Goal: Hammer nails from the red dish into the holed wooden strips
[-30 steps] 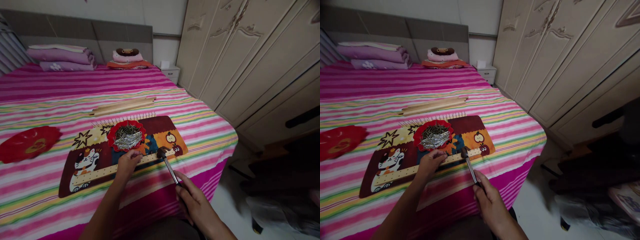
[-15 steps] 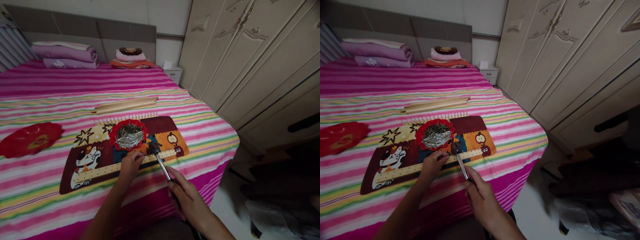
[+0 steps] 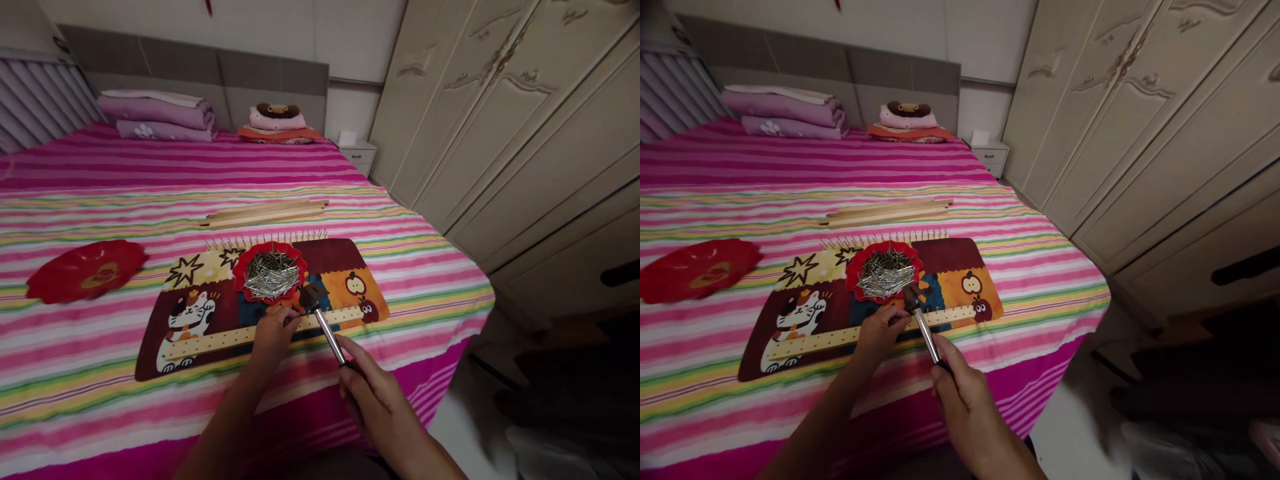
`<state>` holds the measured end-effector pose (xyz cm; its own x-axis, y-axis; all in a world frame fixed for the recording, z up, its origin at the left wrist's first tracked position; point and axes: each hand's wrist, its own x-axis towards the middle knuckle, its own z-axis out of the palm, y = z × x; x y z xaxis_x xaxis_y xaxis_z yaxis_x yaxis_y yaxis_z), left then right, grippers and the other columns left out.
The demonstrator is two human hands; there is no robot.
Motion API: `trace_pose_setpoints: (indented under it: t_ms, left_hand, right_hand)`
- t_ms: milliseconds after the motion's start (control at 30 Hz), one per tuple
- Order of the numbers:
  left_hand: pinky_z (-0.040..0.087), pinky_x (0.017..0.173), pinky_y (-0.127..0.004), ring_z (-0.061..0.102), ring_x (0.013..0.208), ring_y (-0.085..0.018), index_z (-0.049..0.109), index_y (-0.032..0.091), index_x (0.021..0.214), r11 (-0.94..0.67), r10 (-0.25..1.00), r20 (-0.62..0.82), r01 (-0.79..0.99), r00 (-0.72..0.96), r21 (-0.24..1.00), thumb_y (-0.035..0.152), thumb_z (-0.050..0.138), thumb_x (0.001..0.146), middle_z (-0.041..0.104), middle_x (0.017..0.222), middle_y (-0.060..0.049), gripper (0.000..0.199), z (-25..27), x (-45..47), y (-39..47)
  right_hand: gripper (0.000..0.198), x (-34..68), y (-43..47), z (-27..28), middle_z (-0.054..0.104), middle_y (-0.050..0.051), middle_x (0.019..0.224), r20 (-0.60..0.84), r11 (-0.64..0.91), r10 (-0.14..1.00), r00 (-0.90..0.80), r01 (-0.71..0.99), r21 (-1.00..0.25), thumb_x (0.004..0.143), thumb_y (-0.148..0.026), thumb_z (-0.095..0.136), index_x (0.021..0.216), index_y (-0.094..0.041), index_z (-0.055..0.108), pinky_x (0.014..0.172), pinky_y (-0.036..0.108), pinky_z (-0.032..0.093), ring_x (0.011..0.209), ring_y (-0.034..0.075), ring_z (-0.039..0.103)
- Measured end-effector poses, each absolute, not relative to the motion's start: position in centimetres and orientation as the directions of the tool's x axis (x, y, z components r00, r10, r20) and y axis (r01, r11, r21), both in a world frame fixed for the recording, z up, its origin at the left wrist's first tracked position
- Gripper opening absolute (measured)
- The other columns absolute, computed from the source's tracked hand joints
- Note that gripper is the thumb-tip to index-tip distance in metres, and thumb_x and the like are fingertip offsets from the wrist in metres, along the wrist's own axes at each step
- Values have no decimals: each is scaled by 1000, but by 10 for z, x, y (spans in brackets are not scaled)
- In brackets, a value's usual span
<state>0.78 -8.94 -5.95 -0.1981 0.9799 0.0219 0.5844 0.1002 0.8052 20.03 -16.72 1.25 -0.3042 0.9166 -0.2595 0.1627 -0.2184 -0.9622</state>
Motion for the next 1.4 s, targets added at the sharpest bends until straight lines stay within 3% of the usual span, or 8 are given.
trace_pose_setpoints:
  t_ms: [200, 333, 467, 567, 700, 933, 1100, 1400]
  left_hand:
    - [43, 66, -26, 58, 67, -16, 67, 22, 80, 78, 989, 15, 594, -150, 801, 30, 56, 69, 66, 74, -1, 17, -36, -13, -85]
    - [41, 74, -27, 59, 83, -18, 67, 22, 83, 70, 971, 156, 845, -179, 531, 25, 49, 75, 66, 91, -5, 20, -20, -30, -60]
    - [40, 66, -27, 59, 79, -21, 68, 20, 78, 109, 991, 49, 959, -126, 263, 22, 48, 75, 65, 89, -9, 20, -18, -31, -31]
    - [37, 61, -27, 60, 74, -22, 67, 19, 69, 107, 994, 0, 970, -110, 220, 20, 49, 73, 66, 81, -10, 18, -20, -29, -21]
    - [32, 56, -25, 56, 63, -18, 62, 20, 59, 106, 994, 8, 951, -113, 290, 22, 51, 72, 63, 63, -6, 17, -18, -37, -23]
    - [33, 54, -23, 51, 54, -14, 63, 23, 60, 180, 965, 2, 670, -262, 720, 35, 58, 63, 60, 54, 2, 14, -10, -56, -34]
    - [36, 54, -23, 50, 54, -12, 64, 20, 61, 191, 941, -61, 372, -333, 908, 38, 67, 52, 60, 56, 3, 20, -12, -56, -38]
    - [41, 54, -21, 52, 55, -7, 65, 14, 84, 230, 948, -267, -208, -172, 951, 31, 77, 46, 62, 62, 1, 43, -4, -35, -77]
  right_hand:
    - [50, 214, -182, 20, 43, -6, 57, -344, -337, 915, -210, 71, -939, 89, -42, 43, 135, -23, 40, 36, 19, 20, 41, 8, 31]
    - [53, 221, -185, 12, 49, -4, 63, -390, -386, 913, -119, 60, -921, 87, -45, 46, 136, -24, 40, 33, 18, 22, 38, 6, 34]
    - [52, 223, -184, 10, 52, -3, 68, -395, -390, 915, -84, 71, -918, 86, -45, 47, 134, -25, 44, 31, 18, 23, 37, 6, 35]
    - [51, 222, -183, 11, 52, -3, 65, -400, -395, 912, -86, 70, -916, 86, -45, 47, 133, -25, 45, 32, 18, 23, 37, 6, 35]
    - [53, 220, -182, 12, 53, -3, 66, -410, -407, 907, -94, 52, -912, 85, -46, 48, 133, -24, 45, 32, 19, 23, 37, 7, 35]
    - [46, 215, -181, 12, 52, -4, 60, -346, -346, 934, -89, 16, -938, 82, -44, 54, 123, -22, 56, 46, 22, 35, 49, 11, 44]
    - [50, 212, -186, 11, 55, -3, 63, -382, -376, 918, -110, 70, -924, 84, -43, 51, 130, -23, 49, 33, 20, 24, 37, 7, 36]
    - [52, 217, -189, 2, 56, -4, 58, -365, -360, 916, -164, 59, -931, 83, -44, 51, 130, -23, 49, 31, 19, 25, 32, 6, 35]
